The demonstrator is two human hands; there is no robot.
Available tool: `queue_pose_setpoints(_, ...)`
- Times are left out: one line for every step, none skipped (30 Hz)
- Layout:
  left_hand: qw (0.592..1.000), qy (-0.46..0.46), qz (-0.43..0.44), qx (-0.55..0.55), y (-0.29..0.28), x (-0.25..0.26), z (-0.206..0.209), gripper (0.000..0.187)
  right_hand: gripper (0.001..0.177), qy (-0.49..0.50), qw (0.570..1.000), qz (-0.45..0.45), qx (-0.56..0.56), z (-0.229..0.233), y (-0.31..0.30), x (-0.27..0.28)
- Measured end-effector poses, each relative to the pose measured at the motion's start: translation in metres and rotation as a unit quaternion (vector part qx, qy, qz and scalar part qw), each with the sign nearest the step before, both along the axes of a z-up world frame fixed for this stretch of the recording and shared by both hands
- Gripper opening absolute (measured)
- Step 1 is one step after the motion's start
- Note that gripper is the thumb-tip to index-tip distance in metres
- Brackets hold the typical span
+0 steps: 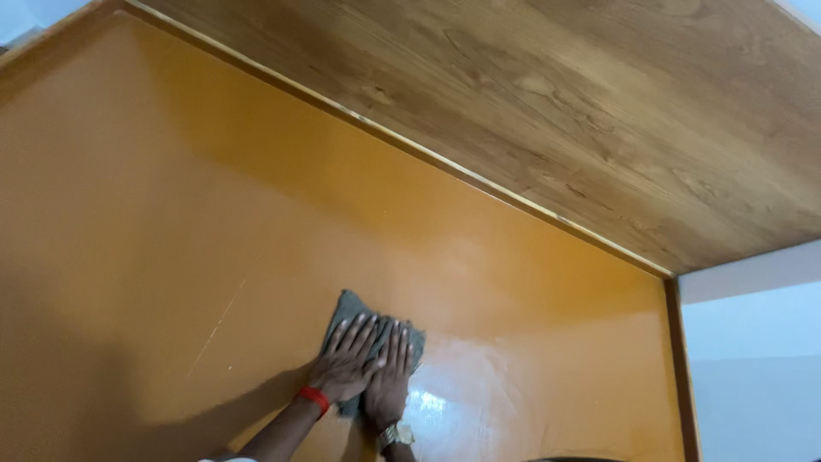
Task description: The person sits on the floor and scrubs a section of the orange surface using a grey cloth. They move the cloth back and forth to clean the area, occasionally adjusting the cloth in their hands.
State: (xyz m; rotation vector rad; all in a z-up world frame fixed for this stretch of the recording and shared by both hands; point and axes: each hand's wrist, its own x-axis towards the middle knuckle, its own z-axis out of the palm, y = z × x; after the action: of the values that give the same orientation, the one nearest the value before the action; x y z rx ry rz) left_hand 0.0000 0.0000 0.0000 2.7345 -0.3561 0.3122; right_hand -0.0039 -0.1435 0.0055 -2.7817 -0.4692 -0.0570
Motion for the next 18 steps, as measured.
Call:
queue_pose_setpoints(0.994, -0.109, 0.008, 0.016, 0.004, -0.008, -0.001, 0.074, 0.059, -0.001, 1.0, 0.005, 0.0, -0.003, 0.003, -0.016)
queue_pose_setpoints(0.999, 0.036, -0.031, 0.026, 0.009, -0.02, 0.002, 0.076, 0.059, -0.001, 1.0, 0.009, -0.001, -0.005, 0.007, -0.031)
queue_pose_setpoints(0.981, 0.179, -0.065, 0.036, 0.018, -0.034, 0.008, 0.078, 0.062, -0.003, 1.0, 0.011, -0.028, -0.005, 0.014, -0.041)
queue_pose_setpoints(0.942, 0.319, -0.095, 0.044, 0.026, -0.042, 0.015, 0.08, 0.065, -0.005, 0.998, 0.012, -0.055, -0.005, 0.022, -0.049)
queue_pose_setpoints(0.944, 0.311, -0.099, 0.038, 0.033, -0.045, 0.02, 0.081, 0.067, -0.006, 0.996, 0.013, -0.083, -0.003, 0.026, -0.053)
queue_pose_setpoints(0.947, 0.303, -0.103, 0.032, 0.04, -0.047, 0.023, 0.081, 0.068, -0.033, 0.995, 0.021, -0.097, -0.002, 0.03, -0.051)
queue_pose_setpoints(0.948, 0.297, -0.11, 0.026, 0.043, -0.049, 0.025, 0.081, 0.069, -0.057, 0.992, 0.025, -0.111, 0.001, 0.032, -0.05)
queue_pose_setpoints(0.952, 0.286, -0.107, 0.027, 0.045, -0.047, 0.024, 0.081, 0.071, -0.081, 0.988, 0.029, -0.126, 0.004, 0.034, -0.048)
queue_pose_setpoints(0.955, 0.278, -0.104, 0.026, 0.043, -0.047, 0.02, 0.08, 0.069, -0.058, 0.993, 0.028, -0.097, 0.007, 0.032, -0.048)
queue_pose_setpoints(0.957, 0.27, -0.101, 0.024, 0.04, -0.046, 0.014, 0.08, 0.068, -0.034, 0.997, 0.026, -0.069, 0.009, 0.031, -0.044)
queue_pose_setpoints(0.972, 0.213, -0.092, 0.019, 0.04, -0.046, 0.006, 0.079, 0.067, -0.004, 0.999, 0.023, -0.036, 0.011, 0.035, -0.044)
queue_pose_setpoints(0.984, 0.156, -0.081, 0.014, 0.039, -0.04, -0.002, 0.078, 0.066, -0.01, 0.999, 0.024, -0.038, 0.013, 0.036, -0.04)
queue_pose_setpoints(0.993, 0.096, -0.068, 0.01, 0.038, -0.037, -0.009, 0.077, 0.065, -0.018, 0.999, 0.026, -0.039, 0.015, 0.036, -0.031)
queue_pose_setpoints(0.996, 0.078, -0.051, 0.002, 0.036, -0.036, -0.015, 0.076, 0.064, -0.026, 0.999, 0.027, -0.039, 0.016, 0.036, -0.024)
queue_pose_setpoints(0.998, 0.051, -0.031, -0.003, 0.035, -0.019, -0.022, 0.076, 0.063, -0.014, 1.0, 0.021, -0.014, 0.015, 0.039, -0.008)
queue_pose_setpoints(1.0, 0.023, -0.011, -0.008, 0.035, -0.001, -0.027, 0.075, 0.063, -0.002, 1.0, 0.015, 0.012, 0.015, 0.043, 0.007)
queue_pose_setpoints(0.999, 0.036, -0.002, -0.005, 0.037, 0.014, -0.029, 0.075, 0.062, 0.014, 0.999, 0.008, 0.038, 0.016, 0.048, 0.021)
queue_pose_setpoints(0.999, 0.048, 0.007, -0.002, 0.039, 0.031, -0.03, 0.075, 0.062, 0.006, 1.0, 0.013, 0.02, 0.016, 0.053, 0.036)
